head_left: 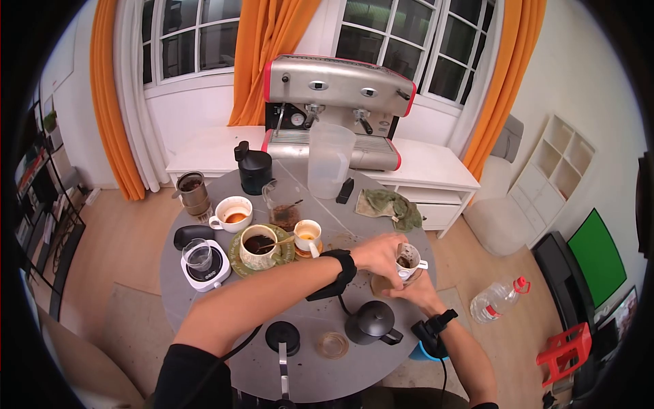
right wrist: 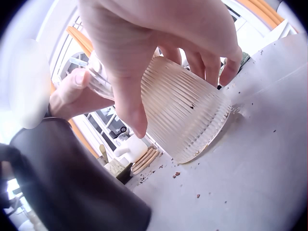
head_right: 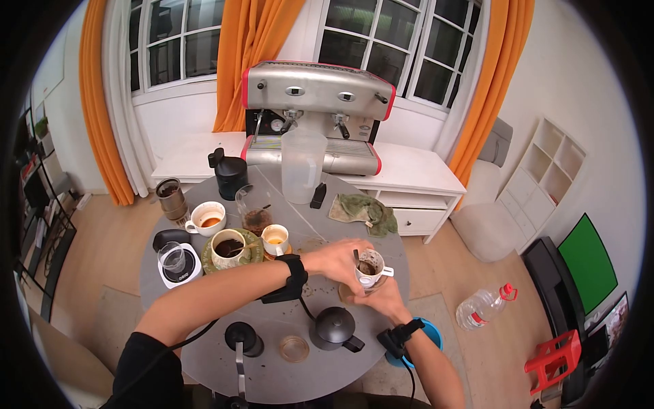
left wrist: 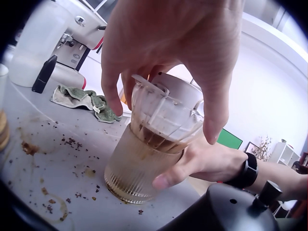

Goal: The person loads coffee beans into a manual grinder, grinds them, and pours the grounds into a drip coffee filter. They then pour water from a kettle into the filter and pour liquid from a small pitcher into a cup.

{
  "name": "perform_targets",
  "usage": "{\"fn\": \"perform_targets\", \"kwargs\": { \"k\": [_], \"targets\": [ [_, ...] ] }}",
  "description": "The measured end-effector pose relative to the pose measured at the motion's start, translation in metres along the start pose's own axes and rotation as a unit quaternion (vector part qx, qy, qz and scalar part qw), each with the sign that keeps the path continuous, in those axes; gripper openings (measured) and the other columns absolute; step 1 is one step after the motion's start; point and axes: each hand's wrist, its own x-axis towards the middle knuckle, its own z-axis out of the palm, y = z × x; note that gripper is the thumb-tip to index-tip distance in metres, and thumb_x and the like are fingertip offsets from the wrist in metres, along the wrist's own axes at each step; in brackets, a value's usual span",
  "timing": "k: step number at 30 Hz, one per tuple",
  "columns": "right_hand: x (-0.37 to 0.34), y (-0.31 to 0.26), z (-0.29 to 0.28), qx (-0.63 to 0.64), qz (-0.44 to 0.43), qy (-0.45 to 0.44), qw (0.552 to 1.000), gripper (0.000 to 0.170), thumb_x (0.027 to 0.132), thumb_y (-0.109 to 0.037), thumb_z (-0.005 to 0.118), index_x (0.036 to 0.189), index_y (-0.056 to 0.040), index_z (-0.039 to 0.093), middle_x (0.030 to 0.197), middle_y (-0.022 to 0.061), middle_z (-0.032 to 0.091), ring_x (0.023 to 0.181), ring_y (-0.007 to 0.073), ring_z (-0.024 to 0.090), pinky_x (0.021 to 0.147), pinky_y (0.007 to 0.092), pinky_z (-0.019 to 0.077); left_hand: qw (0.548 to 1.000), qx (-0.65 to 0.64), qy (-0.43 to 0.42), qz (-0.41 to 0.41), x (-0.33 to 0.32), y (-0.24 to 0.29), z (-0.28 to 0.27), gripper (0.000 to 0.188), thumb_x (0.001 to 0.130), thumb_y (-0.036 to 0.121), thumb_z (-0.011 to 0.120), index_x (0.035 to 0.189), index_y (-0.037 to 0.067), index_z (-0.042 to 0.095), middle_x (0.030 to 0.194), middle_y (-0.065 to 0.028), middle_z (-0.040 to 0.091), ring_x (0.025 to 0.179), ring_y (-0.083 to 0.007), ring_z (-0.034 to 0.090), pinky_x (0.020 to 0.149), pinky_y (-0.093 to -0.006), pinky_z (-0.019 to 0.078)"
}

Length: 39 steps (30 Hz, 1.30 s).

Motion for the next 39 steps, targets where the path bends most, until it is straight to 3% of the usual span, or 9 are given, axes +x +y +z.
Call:
{"fn": "perform_targets", "kwargs": {
  "k": [12, 16, 18, 22, 24, 26, 30, 35, 39],
  "targets": [
    [-0.007, -0.017, 0.003, 0.009, 0.033, -0.013, 0.999, 0.081, 0.054, -0.008, 0.089, 0.124, -0.006, 0.05, 0.116, 0.0024, 0.059, 0.106, 0.0147, 0.056, 0.092, 0.0308, 0.0457, 0.997, 0.007, -0.06, -0.052, 0.006, 0.008, -0.004, 0.106, 0.041, 0.038, 0.089, 0.125, -0.008, 0.044, 0.123, -0.0254, 0.053, 0.118, -0.0349, 0.05, 0.098, -0.0376, 0.0418],
    [-0.012, -0.008, -0.024, -0.011, 0.071, -0.081, 0.994, 0.091, 0.053, -0.007, 0.089, 0.132, -0.0069, 0.044, 0.122, 0.0054, 0.056, 0.111, 0.0181, 0.055, 0.092, 0.0326, 0.0458, 0.998, 0.058, 0.011, 0.006, -0.015, 0.012, -0.06, 0.115, 0.047, 0.038, 0.09, 0.134, -0.012, 0.034, 0.134, -0.0295, 0.044, 0.125, -0.0371, 0.045, 0.106, -0.0367, 0.0353],
    [-0.022, -0.012, -0.048, -0.174, 0.018, 0.078, 0.981, 0.085, 0.055, -0.007, 0.087, 0.13, -0.0033, 0.047, 0.116, 0.0106, 0.06, 0.112, 0.0241, 0.056, 0.096, 0.036, 0.0455, 0.992, 0.085, 0.088, 0.025, -0.049, 0.029, -0.1, 0.108, 0.055, 0.034, 0.089, 0.135, -0.011, 0.033, 0.136, -0.029, 0.043, 0.127, -0.0369, 0.044, 0.108, -0.0373, 0.0342],
    [-0.031, -0.102, -0.058, -0.23, -0.066, 0.235, 0.942, 0.063, 0.07, -0.003, 0.076, 0.127, -0.001, 0.049, 0.115, 0.0133, 0.06, 0.109, 0.0232, 0.057, 0.09, 0.035, 0.0473, 0.979, -0.068, 0.191, 0.037, -0.132, 0.066, -0.155, 0.071, 0.073, 0.024, 0.081, 0.129, -0.004, 0.047, 0.125, -0.019, 0.054, 0.114, -0.0239, 0.056, 0.095, -0.0348, 0.0475],
    [-0.031, -0.159, -0.041, -0.21, -0.12, 0.21, 0.947, 0.051, 0.074, -0.001, 0.072, 0.122, -0.0011, 0.053, 0.11, 0.012, 0.061, 0.105, 0.0206, 0.059, 0.087, 0.0329, 0.0485, 0.971, -0.085, 0.221, 0.039, -0.168, 0.071, -0.161, 0.06, 0.078, 0.019, 0.077, 0.127, -0.002, 0.05, 0.121, -0.0153, 0.057, 0.11, -0.0195, 0.058, 0.092, -0.0326, 0.0495],
    [-0.029, -0.202, -0.007, -0.188, -0.175, 0.187, 0.948, 0.04, 0.079, 0.001, 0.069, 0.116, -0.0012, 0.056, 0.106, 0.0108, 0.063, 0.102, 0.018, 0.061, 0.084, 0.0309, 0.0498, 0.905, -0.307, 0.289, 0.055, -0.2, 0.071, -0.149, 0.038, 0.084, 0.011, 0.071, 0.118, 0.001, 0.056, 0.106, -0.0061, 0.062, 0.097, -0.0109, 0.06, 0.084, -0.0247, 0.0502],
    [-0.016, -0.236, 0.088, -0.25, -0.12, -0.052, 0.959, 0.011, 0.085, -0.006, 0.064, 0.089, 0.0046, 0.065, 0.074, 0.0062, 0.067, 0.065, 0.0122, 0.064, 0.061, 0.0264, 0.0513, 0.88, -0.377, 0.289, 0.001, -0.228, 0.027, -0.1, 0.014, 0.086, 0.01, 0.069, 0.095, 0.004, 0.059, 0.082, 0.0043, 0.061, 0.073, -0.0013, 0.056, 0.064, -0.0169, 0.0432],
    [0.061, -0.177, 0.151, -0.428, -0.158, -0.098, 0.884, 0.029, 0.085, -0.018, 0.061, 0.079, 0.0096, 0.066, 0.072, 0.0204, 0.067, 0.066, 0.0294, 0.068, 0.063, 0.0349, 0.0528, 0.879, -0.389, 0.269, -0.06, -0.237, -0.022, -0.054, 0.016, 0.087, 0.012, 0.069, 0.077, 0.007, 0.057, 0.067, 0.0093, 0.053, 0.059, 0.0026, 0.044, 0.053, -0.0161, 0.0315],
    [0.1, -0.143, 0.159, -0.526, -0.038, -0.092, 0.845, 0.027, 0.08, -0.02, 0.064, 0.081, 0.0062, 0.067, 0.077, 0.0245, 0.066, 0.084, 0.0377, 0.066, 0.076, 0.0441, 0.0526, 0.897, -0.385, 0.209, -0.064, -0.236, -0.043, -0.038, 0.022, 0.087, 0.016, 0.069, 0.072, 0.008, 0.055, 0.063, 0.0109, 0.046, 0.056, 0.0017, 0.036, 0.05, -0.0184, 0.0261]
  ]
}}
